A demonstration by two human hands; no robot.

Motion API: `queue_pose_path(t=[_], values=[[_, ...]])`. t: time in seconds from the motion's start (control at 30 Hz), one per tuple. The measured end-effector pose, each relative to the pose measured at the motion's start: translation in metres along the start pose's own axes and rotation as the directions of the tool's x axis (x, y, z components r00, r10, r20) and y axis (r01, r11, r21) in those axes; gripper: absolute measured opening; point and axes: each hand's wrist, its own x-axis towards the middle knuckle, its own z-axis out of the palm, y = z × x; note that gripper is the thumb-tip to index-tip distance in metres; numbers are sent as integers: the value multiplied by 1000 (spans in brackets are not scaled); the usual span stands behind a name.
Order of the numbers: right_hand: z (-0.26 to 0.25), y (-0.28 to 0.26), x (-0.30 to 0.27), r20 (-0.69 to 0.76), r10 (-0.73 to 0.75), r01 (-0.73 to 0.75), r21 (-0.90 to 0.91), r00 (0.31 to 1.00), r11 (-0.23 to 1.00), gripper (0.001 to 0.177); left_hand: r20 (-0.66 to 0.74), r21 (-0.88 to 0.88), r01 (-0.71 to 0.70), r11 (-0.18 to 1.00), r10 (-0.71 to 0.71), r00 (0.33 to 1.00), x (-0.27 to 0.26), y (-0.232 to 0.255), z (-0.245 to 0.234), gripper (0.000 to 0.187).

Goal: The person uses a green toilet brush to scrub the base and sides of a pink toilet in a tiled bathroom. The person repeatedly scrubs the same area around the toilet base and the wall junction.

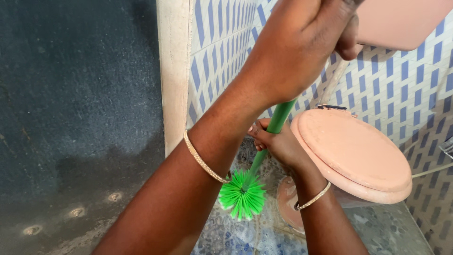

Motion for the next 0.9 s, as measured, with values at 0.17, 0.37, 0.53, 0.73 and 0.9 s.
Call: queue_pose_path(t=[0.17, 0.37, 0.53, 0.73, 0.9], values=[[-2, -16, -7, 43, 26, -21, -116, 999, 993, 35, 1, 13, 25, 1000, -25, 1000, 0, 8, 1, 43], [-4, -16, -5, 89, 35, -22, -137, 995, 990, 30, -9, -5, 97, 995, -97, 995, -2, 9, 2, 42], [-6, -11, 1, 40, 72, -66, -145, 997, 987, 18, -47, -13, 159, 987, -160, 986, -3, 1, 5, 34], [-21, 23, 18, -112, 34, -51, -160, 993, 986, 15, -26, 4, 245, 970, -245, 969, -23, -31, 18, 37], [-41, 69, 34, -329, -265, 158, -318, 907, 935, 26, 156, 89, 357, 930, -367, 917, -56, -69, 35, 44]])
